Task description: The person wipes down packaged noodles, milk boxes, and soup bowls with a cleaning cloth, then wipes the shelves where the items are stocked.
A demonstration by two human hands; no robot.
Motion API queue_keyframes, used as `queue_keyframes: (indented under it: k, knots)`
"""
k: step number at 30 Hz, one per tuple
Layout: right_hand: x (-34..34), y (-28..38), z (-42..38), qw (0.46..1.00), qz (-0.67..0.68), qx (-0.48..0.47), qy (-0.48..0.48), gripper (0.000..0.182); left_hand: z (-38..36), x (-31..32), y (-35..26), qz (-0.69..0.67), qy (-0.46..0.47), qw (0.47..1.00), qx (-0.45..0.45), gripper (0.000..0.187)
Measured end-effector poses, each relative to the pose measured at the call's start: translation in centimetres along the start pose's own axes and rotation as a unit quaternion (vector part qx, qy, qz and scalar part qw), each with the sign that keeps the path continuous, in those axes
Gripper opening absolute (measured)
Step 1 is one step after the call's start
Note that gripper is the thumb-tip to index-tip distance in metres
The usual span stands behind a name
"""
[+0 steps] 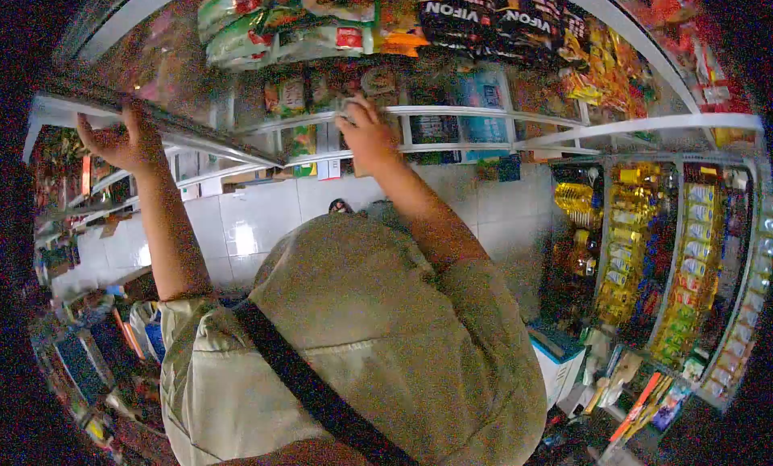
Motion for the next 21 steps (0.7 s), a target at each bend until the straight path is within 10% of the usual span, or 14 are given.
queue_keyframes:
  k: [14, 17, 21]
  knots:
    - [-7.1, -11.5, -2.7, 0.999, -0.047, -0.013, -0.023, 0.03, -0.2, -0.5, 0.1, 0.069, 0.007, 0.997, 0.019, 0.062]
    - [-12.0, -17.7, -5.1, 0.995, -0.097, 0.025, -0.009, 0.031, -1.6, 1.6, -4.9, 0.399, 0.03, 0.862, 0.31, 0.063]
    - [-18.6, -26.2, -8.6, 0.982, -0.166, 0.086, -0.031, 0.03, -5.0, 5.4, -8.8, 0.266, 0.001, 0.91, 0.319, 0.065]
Point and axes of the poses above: each hand's wrist, its own z-axis towards the middle knuckle, its own x-axis out of the palm, y = z × x, the point moved 4 cm from there along z, towards the middle knuckle, and after that the axes turned 8 degrees about -y, right-handed, at the moved point
